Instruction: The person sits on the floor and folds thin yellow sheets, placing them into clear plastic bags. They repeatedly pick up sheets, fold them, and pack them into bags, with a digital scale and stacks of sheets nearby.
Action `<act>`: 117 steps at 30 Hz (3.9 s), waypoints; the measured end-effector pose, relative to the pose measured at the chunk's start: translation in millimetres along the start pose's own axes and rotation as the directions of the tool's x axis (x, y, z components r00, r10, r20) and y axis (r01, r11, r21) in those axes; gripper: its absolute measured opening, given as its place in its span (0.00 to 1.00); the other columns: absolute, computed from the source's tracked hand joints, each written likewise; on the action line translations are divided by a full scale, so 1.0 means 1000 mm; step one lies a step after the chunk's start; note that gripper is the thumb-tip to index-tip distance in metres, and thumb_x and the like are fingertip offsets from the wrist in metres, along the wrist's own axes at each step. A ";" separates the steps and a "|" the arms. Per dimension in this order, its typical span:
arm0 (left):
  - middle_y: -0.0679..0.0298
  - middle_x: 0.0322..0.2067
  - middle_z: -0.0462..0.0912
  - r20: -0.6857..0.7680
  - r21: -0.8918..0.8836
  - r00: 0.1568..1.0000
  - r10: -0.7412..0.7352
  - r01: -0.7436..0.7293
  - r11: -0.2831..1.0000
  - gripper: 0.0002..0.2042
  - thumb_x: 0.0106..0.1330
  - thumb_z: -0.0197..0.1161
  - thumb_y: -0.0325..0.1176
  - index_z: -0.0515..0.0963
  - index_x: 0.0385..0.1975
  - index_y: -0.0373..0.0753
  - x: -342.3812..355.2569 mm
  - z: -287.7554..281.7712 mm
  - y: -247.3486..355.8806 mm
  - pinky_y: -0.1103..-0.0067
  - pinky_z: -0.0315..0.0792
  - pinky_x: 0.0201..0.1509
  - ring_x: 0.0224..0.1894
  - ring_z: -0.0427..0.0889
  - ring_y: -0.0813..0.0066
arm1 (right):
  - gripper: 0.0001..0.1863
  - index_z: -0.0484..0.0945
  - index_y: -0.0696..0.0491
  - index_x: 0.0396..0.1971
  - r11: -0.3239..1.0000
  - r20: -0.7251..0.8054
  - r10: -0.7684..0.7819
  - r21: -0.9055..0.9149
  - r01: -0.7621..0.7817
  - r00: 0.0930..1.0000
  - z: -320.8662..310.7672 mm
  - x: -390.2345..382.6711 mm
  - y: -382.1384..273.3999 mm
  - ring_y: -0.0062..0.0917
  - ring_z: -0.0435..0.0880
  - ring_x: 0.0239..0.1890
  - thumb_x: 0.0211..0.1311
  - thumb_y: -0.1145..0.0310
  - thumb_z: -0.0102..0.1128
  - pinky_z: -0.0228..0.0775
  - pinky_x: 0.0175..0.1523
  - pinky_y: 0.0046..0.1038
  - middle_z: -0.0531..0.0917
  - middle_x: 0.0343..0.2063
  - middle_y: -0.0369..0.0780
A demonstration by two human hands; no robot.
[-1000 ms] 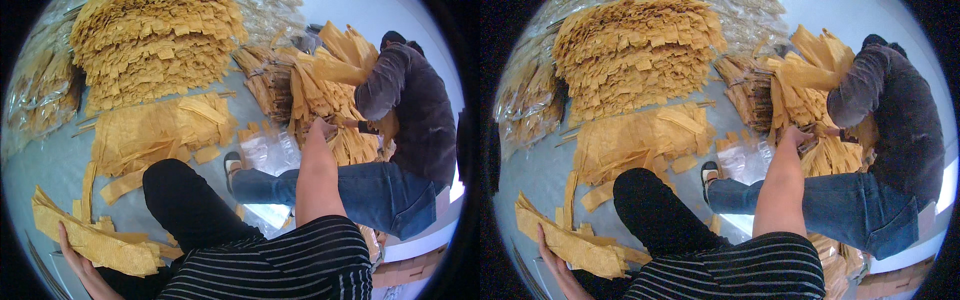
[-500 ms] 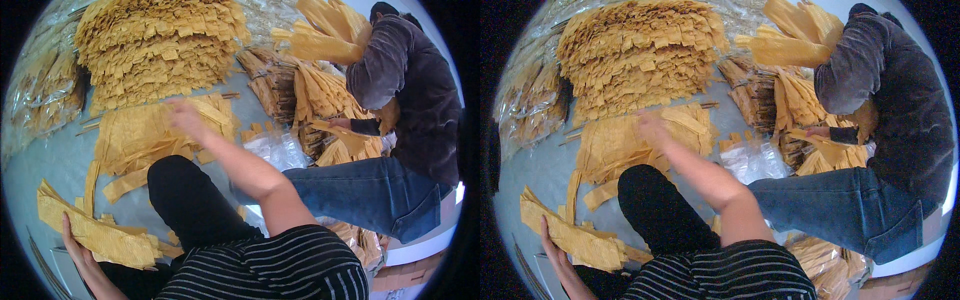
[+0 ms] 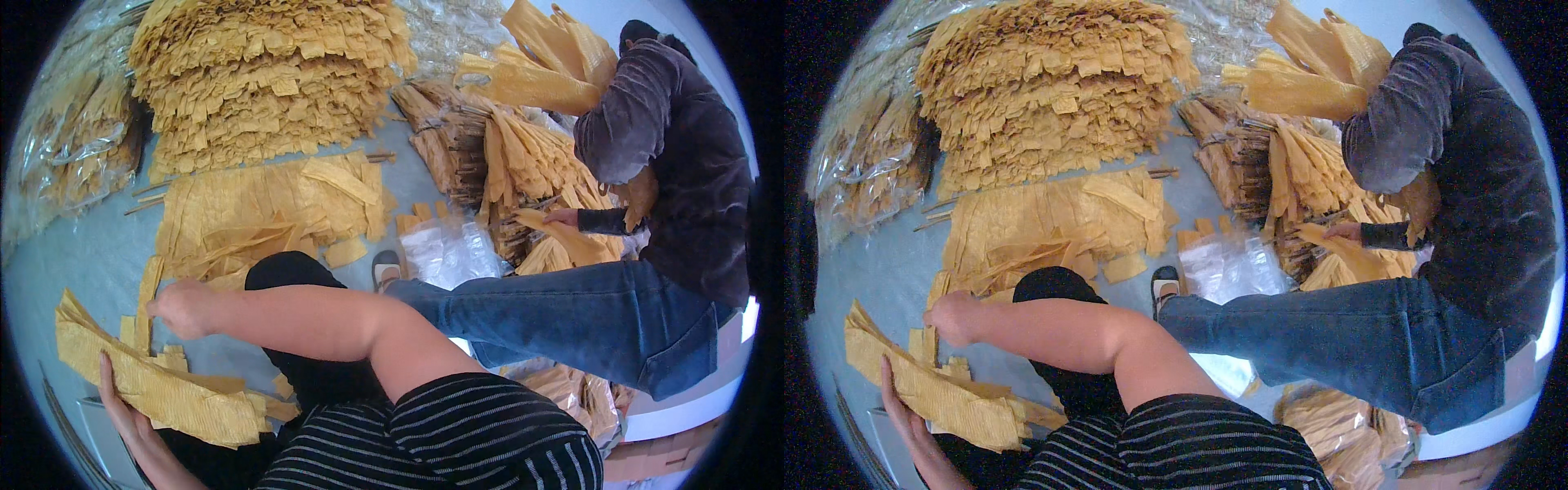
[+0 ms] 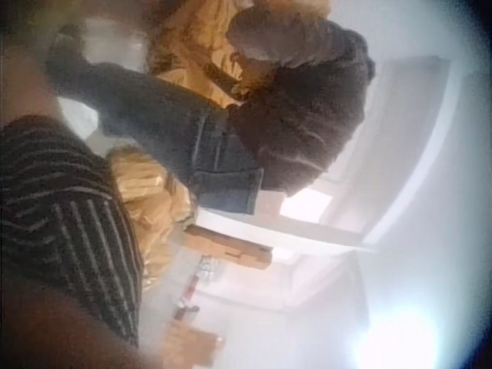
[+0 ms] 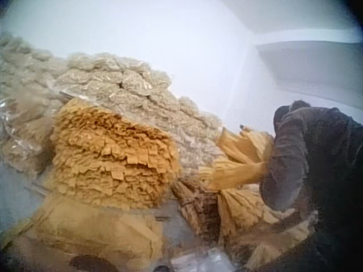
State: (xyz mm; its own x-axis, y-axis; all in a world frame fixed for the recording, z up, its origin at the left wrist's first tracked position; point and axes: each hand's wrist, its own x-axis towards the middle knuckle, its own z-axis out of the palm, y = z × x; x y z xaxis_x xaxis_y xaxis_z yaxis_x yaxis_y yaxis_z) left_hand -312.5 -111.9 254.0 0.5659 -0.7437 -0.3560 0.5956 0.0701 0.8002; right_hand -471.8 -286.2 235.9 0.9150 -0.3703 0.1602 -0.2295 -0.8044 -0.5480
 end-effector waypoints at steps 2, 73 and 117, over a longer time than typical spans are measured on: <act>0.59 0.48 0.76 0.000 -0.011 1.000 0.020 -0.020 1.000 0.24 0.63 0.60 0.42 0.69 0.54 0.34 -0.001 -0.002 -0.001 0.73 0.72 0.51 0.47 0.76 0.68 | 0.13 0.76 0.54 0.38 0.999 -0.034 -0.007 0.040 0.009 0.999 -0.001 0.000 -0.001 0.45 0.80 0.32 0.49 0.72 0.52 0.69 0.36 0.46 0.80 0.26 0.49; 0.58 0.43 0.75 -0.286 -0.066 0.828 0.482 -0.519 0.852 0.28 0.58 0.66 0.31 0.62 0.57 0.39 -0.019 -0.003 0.047 0.76 0.74 0.44 0.44 0.77 0.71 | 0.27 0.66 0.55 0.57 0.443 0.603 -0.166 0.753 -0.487 0.780 0.033 -0.003 -0.070 0.20 0.74 0.48 0.60 0.64 0.62 0.67 0.53 0.27 0.76 0.48 0.36; 0.61 0.43 0.78 -0.242 -0.058 0.954 0.178 -0.197 0.979 0.22 0.61 0.62 0.44 0.72 0.50 0.35 -0.004 -0.019 0.008 0.74 0.72 0.50 0.44 0.78 0.71 | 0.42 0.60 0.61 0.56 0.533 0.265 -0.115 0.830 -0.165 0.958 0.055 -0.008 -0.066 0.30 0.75 0.49 0.41 0.65 0.73 0.65 0.55 0.28 0.76 0.46 0.46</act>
State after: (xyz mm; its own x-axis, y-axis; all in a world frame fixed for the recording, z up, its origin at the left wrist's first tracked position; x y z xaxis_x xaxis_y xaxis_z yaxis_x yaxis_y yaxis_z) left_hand -299.5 -95.7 252.5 0.7837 -0.5361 -0.3138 0.5042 0.2541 0.8253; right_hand -445.5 -204.5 225.7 0.9902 -0.1395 -0.0011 0.0014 0.0178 -0.9998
